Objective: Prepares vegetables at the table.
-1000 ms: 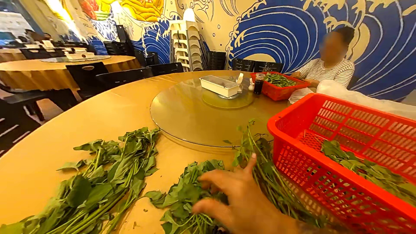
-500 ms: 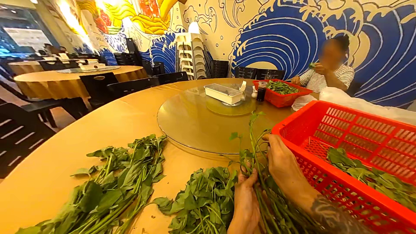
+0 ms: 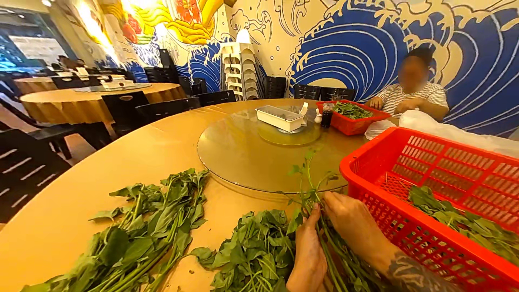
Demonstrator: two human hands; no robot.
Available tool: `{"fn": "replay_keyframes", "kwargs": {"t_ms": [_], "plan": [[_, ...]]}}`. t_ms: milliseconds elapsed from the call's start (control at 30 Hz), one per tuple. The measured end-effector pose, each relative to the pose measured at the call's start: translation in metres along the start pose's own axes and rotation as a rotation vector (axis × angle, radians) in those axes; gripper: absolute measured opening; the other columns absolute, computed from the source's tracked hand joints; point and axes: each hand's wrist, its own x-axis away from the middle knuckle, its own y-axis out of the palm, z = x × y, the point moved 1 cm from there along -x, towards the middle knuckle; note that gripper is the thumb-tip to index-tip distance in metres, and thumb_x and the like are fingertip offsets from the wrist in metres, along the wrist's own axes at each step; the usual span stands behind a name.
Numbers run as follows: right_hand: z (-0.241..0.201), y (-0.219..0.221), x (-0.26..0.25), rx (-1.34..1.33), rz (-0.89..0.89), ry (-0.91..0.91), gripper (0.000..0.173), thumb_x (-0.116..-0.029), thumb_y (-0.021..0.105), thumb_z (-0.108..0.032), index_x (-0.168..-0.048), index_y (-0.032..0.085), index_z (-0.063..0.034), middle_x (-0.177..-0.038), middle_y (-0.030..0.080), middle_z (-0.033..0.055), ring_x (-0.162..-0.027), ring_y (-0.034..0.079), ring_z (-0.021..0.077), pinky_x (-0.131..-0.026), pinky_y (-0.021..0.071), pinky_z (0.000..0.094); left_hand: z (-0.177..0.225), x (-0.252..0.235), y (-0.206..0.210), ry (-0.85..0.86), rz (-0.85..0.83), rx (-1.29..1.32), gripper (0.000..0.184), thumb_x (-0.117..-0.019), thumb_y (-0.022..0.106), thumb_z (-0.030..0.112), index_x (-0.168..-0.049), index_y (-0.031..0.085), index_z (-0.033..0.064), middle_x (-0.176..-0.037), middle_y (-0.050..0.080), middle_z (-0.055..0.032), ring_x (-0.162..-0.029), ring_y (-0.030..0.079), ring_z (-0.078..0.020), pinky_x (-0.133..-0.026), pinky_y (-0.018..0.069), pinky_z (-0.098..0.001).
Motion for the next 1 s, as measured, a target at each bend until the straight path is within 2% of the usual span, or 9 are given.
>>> {"fn": "replay_keyframes", "kwargs": {"t_ms": [100,233,533,633,733,767,800,900,1000], "plan": [[-0.008,0.001,0.008,0.096,0.030,-0.022,0.009,-0.0884,0.063,-0.005,-0.082,0.068,-0.0003,-0.066,0.063,0.0114,-0.058,0.068,0.0251,-0.052,0.0563,0.0345,-0.001,0.000,0.005,0.017,0.011,-0.078,0.041,-0.1081,0.050,0.019,-0.144,0.044,-0.0001,-0.132,0.058,-0.0170,-0.118,0.058,-0.0230,-0.099,0.0476,-0.0386],[-0.011,0.000,0.020,0.122,0.003,-0.004,0.010,-0.0894,0.061,-0.003,-0.082,0.067,0.0000,-0.066,0.062,0.0110,-0.057,0.067,0.0242,-0.051,0.0554,0.0334,-0.010,0.003,0.009,0.009,0.058,-0.083,0.034,-0.1085,0.049,0.019,-0.134,0.049,-0.0036,-0.118,0.062,-0.0178,-0.106,0.063,-0.0218,-0.092,0.0530,-0.0361],[-0.018,-0.001,0.039,0.170,0.024,0.126,0.013,-0.0922,0.056,-0.006,-0.087,0.067,0.0002,-0.061,0.062,0.0103,-0.047,0.064,0.0236,-0.043,0.0518,0.0336,-0.026,0.004,0.017,0.007,0.063,-0.123,0.038,-0.1096,0.047,0.022,-0.132,0.051,-0.0078,-0.117,0.062,-0.0214,-0.107,0.061,-0.0258,-0.094,0.0510,-0.0401],[-0.011,-0.012,0.039,-0.116,-0.159,0.342,0.016,-0.0981,0.059,-0.011,-0.100,0.069,0.0007,-0.071,0.068,0.0119,-0.063,0.070,0.0260,-0.059,0.0585,0.0402,-0.022,0.000,0.010,-0.025,0.020,-0.167,0.045,-0.1078,0.051,0.029,-0.139,0.047,-0.0033,-0.125,0.060,-0.0200,-0.113,0.060,-0.0258,-0.098,0.0498,-0.0416],[0.000,-0.022,0.035,-0.345,-0.299,0.480,0.024,-0.1011,0.059,-0.018,-0.117,0.070,-0.0036,-0.082,0.070,0.0070,-0.069,0.066,0.0163,-0.068,0.0559,0.0314,-0.015,-0.007,0.002,-0.071,-0.004,-0.163,0.042,-0.0996,0.067,0.026,-0.129,0.056,-0.0015,-0.107,0.065,-0.0147,-0.098,0.064,-0.0211,-0.087,0.0542,-0.0365],[0.001,-0.021,0.036,-0.347,-0.282,0.457,0.024,-0.1000,0.059,-0.017,-0.116,0.071,-0.0047,-0.081,0.070,0.0055,-0.068,0.065,0.0138,-0.067,0.0553,0.0283,-0.014,-0.007,0.003,-0.067,0.030,-0.141,0.032,-0.0972,0.070,0.021,-0.119,0.061,-0.0006,-0.097,0.066,-0.0115,-0.088,0.065,-0.0179,-0.080,0.0550,-0.0323],[0.000,-0.020,0.038,-0.321,-0.249,0.413,0.024,-0.0980,0.059,-0.015,-0.115,0.072,-0.0046,-0.081,0.071,0.0055,-0.068,0.066,0.0136,-0.066,0.0563,0.0276,-0.012,-0.006,0.003,-0.069,0.037,-0.131,0.030,-0.0966,0.071,0.018,-0.119,0.061,-0.0005,-0.099,0.066,-0.0112,-0.089,0.065,-0.0174,-0.080,0.0548,-0.0320],[-0.013,-0.014,0.045,-0.136,-0.116,0.261,0.021,-0.0916,0.060,-0.007,-0.106,0.073,0.0010,-0.082,0.073,0.0128,-0.068,0.073,0.0256,-0.063,0.0608,0.0397,-0.010,0.000,0.008,-0.124,0.057,-0.126,0.043,-0.0982,0.069,0.020,-0.132,0.055,-0.0024,-0.123,0.063,-0.0179,-0.112,0.060,-0.0253,-0.096,0.0506,-0.0411],[-0.025,-0.002,0.051,0.079,0.025,0.178,0.018,-0.0906,0.057,-0.007,-0.095,0.072,0.0018,-0.072,0.069,0.0120,-0.058,0.070,0.0253,-0.051,0.0574,0.0359,-0.011,0.006,0.019,-0.144,0.108,-0.098,0.040,-0.1002,0.066,0.022,-0.129,0.057,-0.0038,-0.122,0.063,-0.0191,-0.113,0.060,-0.0264,-0.095,0.0506,-0.0417]]}}
